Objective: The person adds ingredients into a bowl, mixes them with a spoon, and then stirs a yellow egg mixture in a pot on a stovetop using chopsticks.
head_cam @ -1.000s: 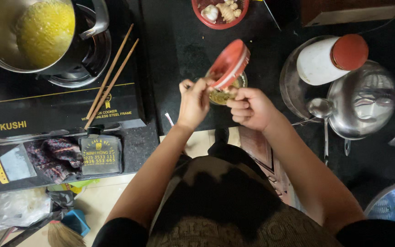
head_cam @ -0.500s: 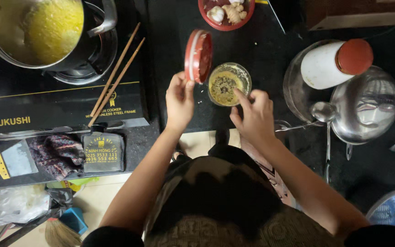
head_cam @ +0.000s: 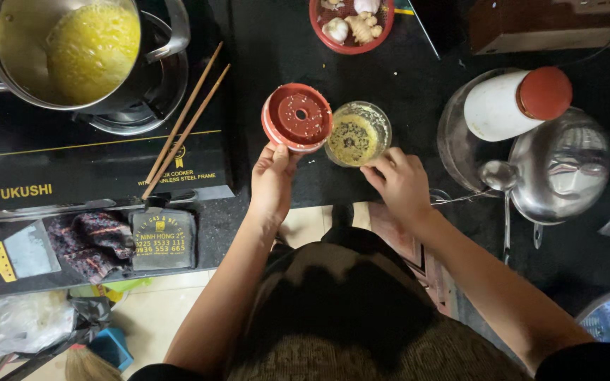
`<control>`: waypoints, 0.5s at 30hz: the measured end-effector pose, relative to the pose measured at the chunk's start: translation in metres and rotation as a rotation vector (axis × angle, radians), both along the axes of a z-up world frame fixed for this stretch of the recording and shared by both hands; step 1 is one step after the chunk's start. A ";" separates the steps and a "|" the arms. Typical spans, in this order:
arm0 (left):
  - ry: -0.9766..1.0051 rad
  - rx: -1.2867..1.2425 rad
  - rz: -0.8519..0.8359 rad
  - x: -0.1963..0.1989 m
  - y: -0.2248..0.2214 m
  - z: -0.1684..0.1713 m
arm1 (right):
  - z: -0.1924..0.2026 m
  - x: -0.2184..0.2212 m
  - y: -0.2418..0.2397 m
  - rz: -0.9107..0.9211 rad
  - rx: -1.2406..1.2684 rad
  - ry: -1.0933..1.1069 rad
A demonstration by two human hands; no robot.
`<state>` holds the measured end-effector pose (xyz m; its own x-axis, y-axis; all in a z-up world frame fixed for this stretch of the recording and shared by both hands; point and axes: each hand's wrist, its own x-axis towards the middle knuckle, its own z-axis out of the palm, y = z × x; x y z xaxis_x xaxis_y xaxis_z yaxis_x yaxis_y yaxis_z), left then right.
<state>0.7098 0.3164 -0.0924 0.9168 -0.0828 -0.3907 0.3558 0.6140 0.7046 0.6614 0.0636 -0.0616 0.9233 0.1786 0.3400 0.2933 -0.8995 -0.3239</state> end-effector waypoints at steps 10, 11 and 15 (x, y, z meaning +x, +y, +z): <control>-0.054 -0.216 -0.055 -0.004 0.014 0.027 | 0.033 0.024 -0.012 -0.227 0.489 0.272; -0.032 -0.220 -0.065 -0.005 0.015 0.027 | 0.028 0.029 -0.016 -0.291 0.545 0.256; -0.120 -0.263 -0.085 -0.014 0.022 0.028 | 0.002 0.043 -0.006 -0.250 0.199 0.052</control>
